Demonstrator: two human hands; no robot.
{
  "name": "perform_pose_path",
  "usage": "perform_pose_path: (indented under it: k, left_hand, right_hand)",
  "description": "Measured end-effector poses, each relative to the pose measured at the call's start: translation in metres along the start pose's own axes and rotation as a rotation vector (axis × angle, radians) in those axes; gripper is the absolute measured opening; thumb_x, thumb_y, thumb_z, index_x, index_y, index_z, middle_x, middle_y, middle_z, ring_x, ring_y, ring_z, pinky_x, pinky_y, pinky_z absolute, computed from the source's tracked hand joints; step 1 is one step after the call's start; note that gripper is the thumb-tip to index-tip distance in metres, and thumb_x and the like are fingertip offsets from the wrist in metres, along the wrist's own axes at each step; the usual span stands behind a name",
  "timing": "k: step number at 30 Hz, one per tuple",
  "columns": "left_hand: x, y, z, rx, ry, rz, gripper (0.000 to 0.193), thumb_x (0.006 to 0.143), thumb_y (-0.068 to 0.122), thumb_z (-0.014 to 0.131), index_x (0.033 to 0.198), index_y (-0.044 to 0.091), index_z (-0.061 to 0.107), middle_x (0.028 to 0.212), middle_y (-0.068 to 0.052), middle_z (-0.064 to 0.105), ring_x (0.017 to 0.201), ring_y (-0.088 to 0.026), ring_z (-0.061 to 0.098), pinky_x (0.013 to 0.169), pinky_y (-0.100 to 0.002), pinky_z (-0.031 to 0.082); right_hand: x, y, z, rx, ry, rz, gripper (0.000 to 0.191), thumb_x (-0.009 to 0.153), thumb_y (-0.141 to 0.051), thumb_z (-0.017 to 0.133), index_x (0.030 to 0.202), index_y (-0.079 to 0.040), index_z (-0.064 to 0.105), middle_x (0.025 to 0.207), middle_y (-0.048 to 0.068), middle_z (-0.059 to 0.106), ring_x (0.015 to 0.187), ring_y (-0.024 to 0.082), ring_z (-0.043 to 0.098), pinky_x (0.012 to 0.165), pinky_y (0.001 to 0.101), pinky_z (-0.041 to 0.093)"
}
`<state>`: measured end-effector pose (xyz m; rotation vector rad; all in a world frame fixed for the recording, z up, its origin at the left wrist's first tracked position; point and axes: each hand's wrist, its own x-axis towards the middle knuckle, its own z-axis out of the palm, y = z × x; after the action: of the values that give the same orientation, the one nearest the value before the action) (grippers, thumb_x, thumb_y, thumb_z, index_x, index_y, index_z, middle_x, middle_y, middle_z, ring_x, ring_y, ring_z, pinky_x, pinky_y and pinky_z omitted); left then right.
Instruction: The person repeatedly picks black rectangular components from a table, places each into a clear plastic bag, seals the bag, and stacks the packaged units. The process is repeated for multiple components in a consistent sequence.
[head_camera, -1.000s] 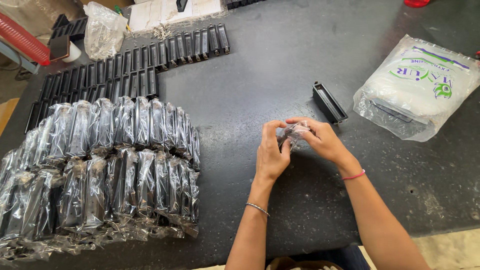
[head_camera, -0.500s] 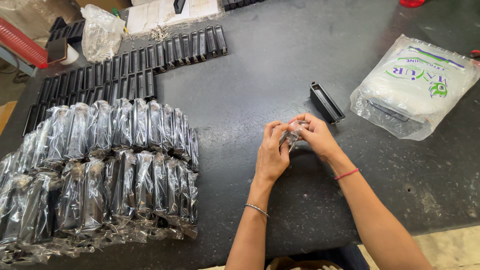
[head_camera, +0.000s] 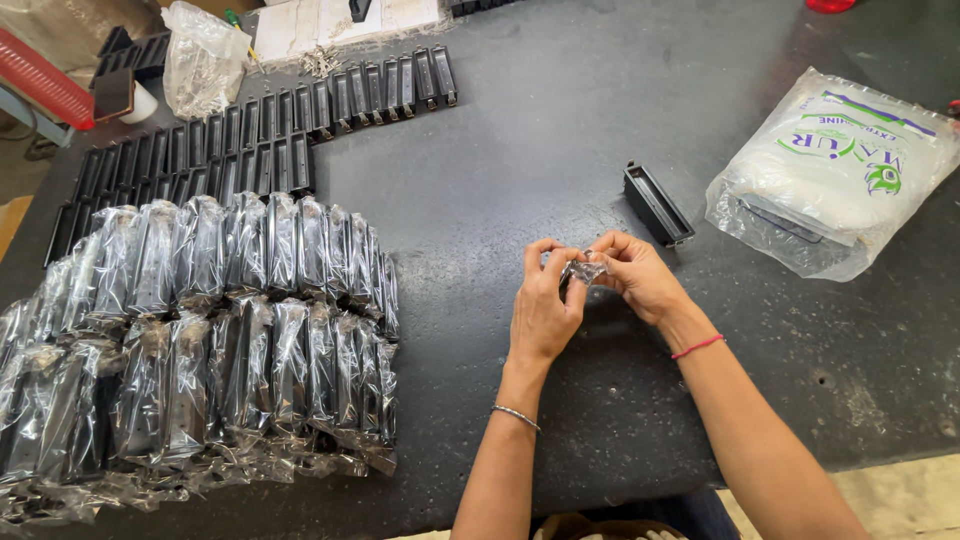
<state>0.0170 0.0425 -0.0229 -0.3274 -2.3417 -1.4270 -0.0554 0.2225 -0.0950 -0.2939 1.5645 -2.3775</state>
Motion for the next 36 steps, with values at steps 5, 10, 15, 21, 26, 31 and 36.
perform_pose_path:
  k: [5, 10, 15, 21, 26, 31, 36]
  left_hand:
    - [-0.001, -0.002, 0.0, -0.026, 0.017, -0.027, 0.022, 0.09, 0.011, 0.067, 0.112, 0.01, 0.067, 0.129, -0.012, 0.057, 0.084, -0.031, 0.073, 0.072, -0.042, 0.058]
    - [0.0, -0.002, -0.001, -0.041, 0.001, -0.067, 0.02, 0.09, 0.013, 0.067, 0.11, 0.011, 0.067, 0.128, -0.011, 0.057, 0.083, -0.03, 0.074, 0.071, -0.041, 0.059]
    - [-0.002, 0.001, 0.001, -0.008, -0.014, -0.015, 0.019, 0.091, 0.015, 0.069, 0.11, 0.011, 0.068, 0.127, -0.011, 0.057, 0.088, -0.032, 0.073, 0.073, -0.042, 0.059]
    - [-0.003, 0.0, 0.002, 0.018, -0.008, 0.044, 0.028, 0.092, 0.007, 0.065, 0.118, 0.014, 0.057, 0.127, -0.012, 0.055, 0.092, -0.035, 0.072, 0.075, -0.045, 0.057]
    - [-0.004, -0.002, 0.004, 0.008, -0.011, 0.063, 0.039, 0.09, 0.002, 0.061, 0.126, 0.015, 0.051, 0.131, -0.014, 0.051, 0.091, -0.038, 0.07, 0.072, -0.047, 0.057]
    - [-0.002, -0.002, 0.004, 0.032, -0.026, 0.003, 0.034, 0.09, 0.003, 0.061, 0.122, 0.016, 0.055, 0.134, -0.014, 0.051, 0.084, -0.038, 0.072, 0.071, -0.048, 0.057]
    - [-0.002, 0.0, 0.005, 0.074, 0.034, 0.031, 0.028, 0.089, 0.008, 0.066, 0.117, 0.013, 0.06, 0.13, -0.014, 0.053, 0.088, -0.039, 0.071, 0.072, -0.048, 0.057]
  right_hand:
    - [-0.007, -0.019, -0.001, 0.029, -0.072, 0.049, 0.027, 0.097, -0.027, 0.067, 0.108, -0.003, 0.07, 0.11, 0.006, 0.072, 0.103, 0.015, 0.07, 0.095, 0.0342, 0.059]
    - [-0.014, -0.034, -0.003, -0.091, -0.163, 0.062, 0.034, 0.086, -0.02, 0.074, 0.115, -0.004, 0.071, 0.113, 0.007, 0.074, 0.107, 0.016, 0.071, 0.1, 0.0344, 0.057]
    - [-0.012, -0.035, 0.003, -0.189, -0.088, 0.028, 0.022, 0.09, -0.014, 0.077, 0.108, -0.001, 0.072, 0.102, 0.008, 0.075, 0.098, 0.017, 0.072, 0.092, 0.0363, 0.06]
    - [-0.013, -0.037, 0.012, -0.346, 0.0, -0.026, 0.02, 0.093, -0.014, 0.071, 0.111, -0.004, 0.07, 0.099, 0.005, 0.075, 0.093, 0.012, 0.072, 0.084, 0.0325, 0.06]
    - [-0.009, -0.028, 0.019, -0.408, 0.002, -0.169, 0.019, 0.098, -0.014, 0.068, 0.113, -0.002, 0.067, 0.099, 0.005, 0.074, 0.089, 0.009, 0.07, 0.076, 0.0267, 0.058]
    - [-0.007, -0.015, 0.02, -0.459, 0.058, -0.259, 0.012, 0.1, -0.011, 0.068, 0.106, -0.002, 0.065, 0.096, 0.006, 0.072, 0.085, 0.008, 0.067, 0.073, 0.0251, 0.055]
    - [-0.004, -0.014, 0.017, -0.353, 0.037, -0.192, 0.014, 0.099, -0.013, 0.068, 0.106, -0.001, 0.066, 0.097, 0.006, 0.075, 0.087, 0.009, 0.069, 0.076, 0.0274, 0.058]
